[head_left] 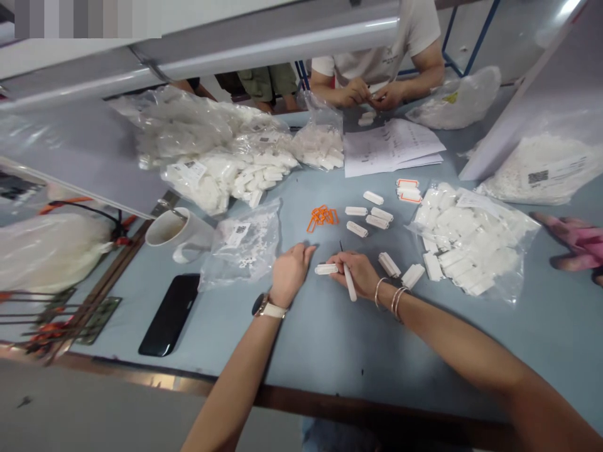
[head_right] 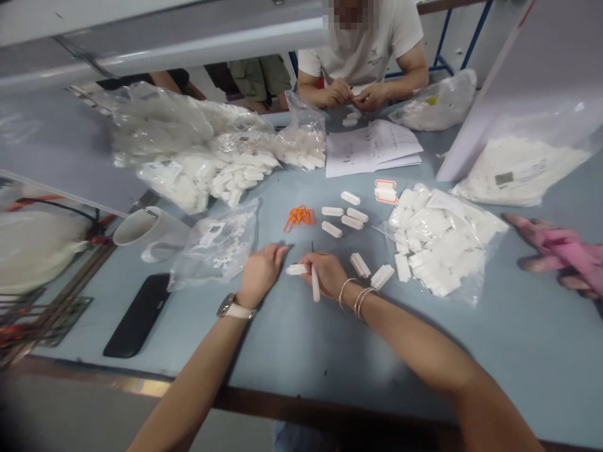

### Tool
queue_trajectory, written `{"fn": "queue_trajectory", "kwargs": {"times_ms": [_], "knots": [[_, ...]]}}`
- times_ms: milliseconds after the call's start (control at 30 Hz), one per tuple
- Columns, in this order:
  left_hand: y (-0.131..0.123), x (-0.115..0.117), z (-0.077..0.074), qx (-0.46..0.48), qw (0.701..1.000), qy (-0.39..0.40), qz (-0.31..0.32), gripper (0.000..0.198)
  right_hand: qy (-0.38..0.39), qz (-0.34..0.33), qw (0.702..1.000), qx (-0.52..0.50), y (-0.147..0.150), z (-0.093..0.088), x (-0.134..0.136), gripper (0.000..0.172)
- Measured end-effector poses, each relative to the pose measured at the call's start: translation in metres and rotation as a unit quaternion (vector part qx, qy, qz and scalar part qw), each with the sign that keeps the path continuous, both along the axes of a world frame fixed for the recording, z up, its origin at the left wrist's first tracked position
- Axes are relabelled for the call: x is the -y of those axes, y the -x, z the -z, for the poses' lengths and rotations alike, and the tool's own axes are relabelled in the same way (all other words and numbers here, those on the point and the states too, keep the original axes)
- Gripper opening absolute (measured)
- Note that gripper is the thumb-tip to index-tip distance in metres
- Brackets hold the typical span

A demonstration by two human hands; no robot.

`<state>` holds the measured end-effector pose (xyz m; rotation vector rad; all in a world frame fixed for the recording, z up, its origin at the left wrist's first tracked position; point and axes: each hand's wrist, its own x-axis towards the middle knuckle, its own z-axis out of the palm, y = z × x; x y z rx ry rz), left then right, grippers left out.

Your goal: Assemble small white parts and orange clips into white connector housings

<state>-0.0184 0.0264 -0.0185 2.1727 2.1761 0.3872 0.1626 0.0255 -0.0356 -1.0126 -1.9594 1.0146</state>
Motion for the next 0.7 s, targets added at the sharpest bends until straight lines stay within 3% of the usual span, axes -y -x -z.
{"fn": "queue_trajectory", "kwargs": {"times_ms": [133,333,467,567,633,700], "knots": [[0.001,-0.002,0.009,-0.112,0.993,-0.014,0.024,0.033,-0.005,-0.009,1.0,-0.007,0.0,-0.001,0.0,0.031],[0.005,0.0,0.01,-0.094,0.987,-0.106,0.074,0.031,-0.001,-0.011,1.0,0.001,-0.002,-0.005,0.001,0.029],[0.009,0.001,0.011,0.001,0.987,-0.122,0.109,0.029,0.003,-0.006,1.0,0.004,-0.002,-0.005,0.002,0.029],[0.011,0.006,0.011,0.121,0.982,-0.112,0.093,0.032,0.009,-0.009,1.0,0.013,-0.002,-0.005,0.003,0.027],[0.013,0.009,0.01,0.224,0.969,-0.093,0.055,0.036,0.009,-0.01,1.0,0.012,-0.002,-0.005,0.004,0.027],[0.014,0.012,0.008,0.347,0.934,-0.08,0.028,0.04,0.012,-0.01,1.0,0.008,-0.001,-0.006,0.004,0.026]]}}
